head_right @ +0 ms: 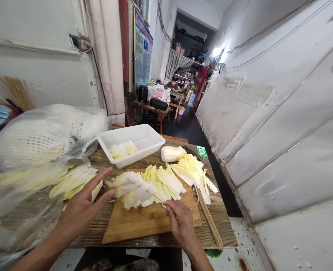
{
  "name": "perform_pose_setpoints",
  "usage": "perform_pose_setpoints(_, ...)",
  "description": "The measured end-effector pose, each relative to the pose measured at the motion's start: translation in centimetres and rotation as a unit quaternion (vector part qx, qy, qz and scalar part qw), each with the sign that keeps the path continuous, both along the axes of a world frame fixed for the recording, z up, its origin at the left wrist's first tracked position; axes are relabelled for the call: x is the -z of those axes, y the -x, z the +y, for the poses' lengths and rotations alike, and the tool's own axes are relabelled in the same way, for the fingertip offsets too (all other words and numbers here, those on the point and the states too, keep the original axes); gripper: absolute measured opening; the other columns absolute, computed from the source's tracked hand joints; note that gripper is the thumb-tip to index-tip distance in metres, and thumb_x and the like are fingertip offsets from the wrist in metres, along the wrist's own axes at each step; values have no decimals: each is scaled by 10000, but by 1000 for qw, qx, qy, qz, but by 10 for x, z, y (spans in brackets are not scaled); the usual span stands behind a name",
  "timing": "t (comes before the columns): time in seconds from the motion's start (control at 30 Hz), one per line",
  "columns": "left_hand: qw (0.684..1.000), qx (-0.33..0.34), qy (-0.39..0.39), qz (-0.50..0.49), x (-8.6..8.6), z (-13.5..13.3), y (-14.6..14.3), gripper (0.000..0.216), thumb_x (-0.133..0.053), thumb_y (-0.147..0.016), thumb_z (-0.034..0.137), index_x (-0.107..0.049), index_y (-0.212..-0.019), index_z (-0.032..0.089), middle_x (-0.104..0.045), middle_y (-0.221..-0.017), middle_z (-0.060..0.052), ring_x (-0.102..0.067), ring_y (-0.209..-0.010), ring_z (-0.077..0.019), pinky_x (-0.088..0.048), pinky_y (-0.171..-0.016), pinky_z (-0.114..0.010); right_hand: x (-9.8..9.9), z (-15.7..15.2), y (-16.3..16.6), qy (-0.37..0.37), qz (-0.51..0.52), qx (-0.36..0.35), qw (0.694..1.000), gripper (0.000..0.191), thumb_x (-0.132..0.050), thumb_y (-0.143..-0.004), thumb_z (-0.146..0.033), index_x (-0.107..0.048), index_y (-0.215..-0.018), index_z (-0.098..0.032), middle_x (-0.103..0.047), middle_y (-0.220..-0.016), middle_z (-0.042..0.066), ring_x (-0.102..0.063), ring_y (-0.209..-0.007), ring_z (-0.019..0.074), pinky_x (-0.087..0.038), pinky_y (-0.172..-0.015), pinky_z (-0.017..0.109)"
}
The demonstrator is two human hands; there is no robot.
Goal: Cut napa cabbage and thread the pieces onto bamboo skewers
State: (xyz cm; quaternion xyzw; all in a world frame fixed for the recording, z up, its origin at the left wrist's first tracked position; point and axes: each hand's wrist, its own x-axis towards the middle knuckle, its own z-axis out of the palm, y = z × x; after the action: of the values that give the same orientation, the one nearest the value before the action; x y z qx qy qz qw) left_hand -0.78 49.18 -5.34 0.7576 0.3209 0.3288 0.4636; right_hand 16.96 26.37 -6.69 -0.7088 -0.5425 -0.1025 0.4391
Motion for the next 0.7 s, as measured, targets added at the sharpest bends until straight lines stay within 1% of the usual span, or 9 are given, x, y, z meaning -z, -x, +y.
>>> perform_pose_setpoints(0.07, 1000, 14, -8, -5, -5, -2, -4, 624, -614, -765, 625, -641, -1263, 250, -612, -1394, -86, -515, -1319, -339, -353, -1136, -520, -2, 1, 1, -2, 18, -6, 1000, 200, -508, -962, -183, -702, -1006, -183, -671, -659, 9, -643, -588, 143, -527, -578, 234)
perform_pose_setpoints(0.13, 999, 35, 33, 10, -8, -3, -7, 601, -597, -744, 676, -725, -1108, 214, -722, -1220, -102, -622, -1180, -349, -426, -1079, -514, -3, 0, 1, 1, 41, -7, 999, 203, -502, -968, -209, -702, -988, -181, -662, -644, 5, -639, -572, 142, -530, -575, 233)
perform_pose_setpoints(0.2, 994, 51, 90, 32, -10, -2, -8, 607, -620, -707, 700, -753, -1006, 189, -773, -1073, -111, -688, -1041, -349, -514, -978, -483, -3, -1, 1, 10, 59, -11, 998, 215, -498, -970, -230, -705, -974, -174, -663, -638, 10, -639, -564, 143, -529, -569, 232)
perform_pose_setpoints(0.3, 981, 96, 166, 31, -17, 2, -7, 625, -708, -656, 656, -732, -1056, 176, -789, -987, -108, -724, -929, -323, -583, -831, -414, -3, -4, 1, 36, 83, -32, 995, 226, -503, -965, -239, -716, -958, -166, -676, -634, 19, -643, -563, 142, -528, -570, 226)
perform_pose_setpoints(0.4, 956, 219, 192, 42, -26, 3, -7, 504, -743, -684, 533, -738, -1078, 218, -796, -967, -73, -736, -878, -290, -593, -757, -359, -6, -8, 5, 73, 109, -61, 989, 214, -534, -951, -248, -731, -999, -178, -753, -801, 58, -706, -717, 169, -560, -676, 251)
perform_pose_setpoints(0.47, 941, 292, 154, 81, -32, -1, -6, 321, -736, -703, 431, -780, -960, 245, -799, -930, -41, -737, -851, -275, -587, -752, -333, -10, -10, 11, 100, 137, -91, 981, 219, -546, -952, -249, -738, -1042, -194, -767, -865, 57, -716, -762, 171, -559, -695, 250)
perform_pose_setpoints(0.57, 937, 314, 61, 141, -37, -10, -2, 244, -724, -682, 298, -795, -915, 284, -799, -907, -1, -734, -827, -253, -574, -790, -314, -17, -13, 23, 121, 177, -121, 969, 227, -535, -970, -240, -751, -1029, -203, -741, -768, 27, -679, -660, 139, -522, -617, 214)
perform_pose_setpoints(0.63, 935, 314, 10, 166, -37, -15, 4, 249, -731, -676, 301, -794, -918, 302, -799, -896, 4, -731, -786, -245, -578, -775, -314, -23, -17, 31, 138, 190, -123, 964, 211, -547, -972, -244, -752, -1008, -206, -733, -781, 23, -671, -679, 135, -508, -629, 211)
perform_pose_setpoints(0.7, 927, 333, -32, 173, -36, -19, 11, 241, -748, -689, 377, -793, -918, 315, -801, -875, -4, -731, -755, -256, -589, -721, -326, -31, -22, 37, 166, 187, -127, 960, 199, -552, -977, -249, -746, -1003, -213, -728, -808, 19, -668, -705, 132, -499, -643, 209)
